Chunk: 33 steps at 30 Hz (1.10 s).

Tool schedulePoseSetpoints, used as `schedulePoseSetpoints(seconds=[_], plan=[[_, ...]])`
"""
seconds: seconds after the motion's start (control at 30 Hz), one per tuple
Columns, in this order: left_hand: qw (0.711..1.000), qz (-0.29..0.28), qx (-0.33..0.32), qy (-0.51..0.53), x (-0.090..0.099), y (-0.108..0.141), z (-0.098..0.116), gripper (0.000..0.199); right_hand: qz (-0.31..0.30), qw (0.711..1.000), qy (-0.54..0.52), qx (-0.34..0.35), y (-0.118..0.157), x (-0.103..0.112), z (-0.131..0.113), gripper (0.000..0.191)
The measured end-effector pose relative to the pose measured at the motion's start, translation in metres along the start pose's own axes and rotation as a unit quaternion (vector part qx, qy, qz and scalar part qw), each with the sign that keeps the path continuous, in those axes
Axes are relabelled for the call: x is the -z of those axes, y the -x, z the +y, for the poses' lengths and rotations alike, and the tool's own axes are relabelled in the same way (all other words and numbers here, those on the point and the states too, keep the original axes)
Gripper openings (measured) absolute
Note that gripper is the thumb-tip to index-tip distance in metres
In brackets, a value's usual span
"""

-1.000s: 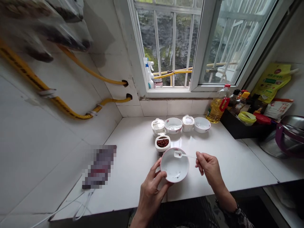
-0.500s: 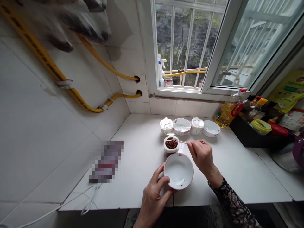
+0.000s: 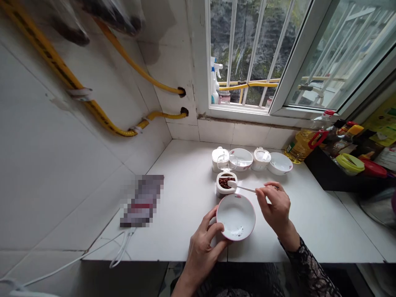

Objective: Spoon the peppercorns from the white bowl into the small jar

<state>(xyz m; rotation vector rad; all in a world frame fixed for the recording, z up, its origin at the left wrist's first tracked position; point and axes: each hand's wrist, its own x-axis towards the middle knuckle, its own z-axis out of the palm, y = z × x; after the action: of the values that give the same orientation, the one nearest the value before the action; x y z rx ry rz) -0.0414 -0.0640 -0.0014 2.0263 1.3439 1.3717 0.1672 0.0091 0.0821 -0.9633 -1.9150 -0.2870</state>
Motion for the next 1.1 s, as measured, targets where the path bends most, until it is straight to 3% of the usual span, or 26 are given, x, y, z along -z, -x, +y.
schedulePoseSetpoints(seconds=[0.1,0.2,0.43,0.77,1.1], plan=[[1.000,-0.001,0.002,0.012,0.000,0.001,0.001,0.010,-0.053,0.986,-0.090,-0.130,0.019,0.008,-0.009,0.034],[1.000,-0.008,-0.004,0.012,0.000,0.003,0.001,0.009,-0.104,0.969,-0.123,-0.189,0.042,0.011,-0.017,0.040],[0.999,-0.021,-0.022,0.031,-0.005,0.007,0.005,0.009,-0.110,0.968,-0.079,-0.210,0.068,0.015,-0.021,0.045],[0.997,-0.061,0.006,0.053,-0.020,-0.001,0.006,0.016,-0.129,0.950,-0.099,-0.268,0.078,0.021,-0.007,0.048],[0.991,-0.106,0.027,0.079,-0.020,-0.002,0.001,0.016,-0.167,0.936,-0.128,-0.283,0.077,0.025,-0.001,0.048]])
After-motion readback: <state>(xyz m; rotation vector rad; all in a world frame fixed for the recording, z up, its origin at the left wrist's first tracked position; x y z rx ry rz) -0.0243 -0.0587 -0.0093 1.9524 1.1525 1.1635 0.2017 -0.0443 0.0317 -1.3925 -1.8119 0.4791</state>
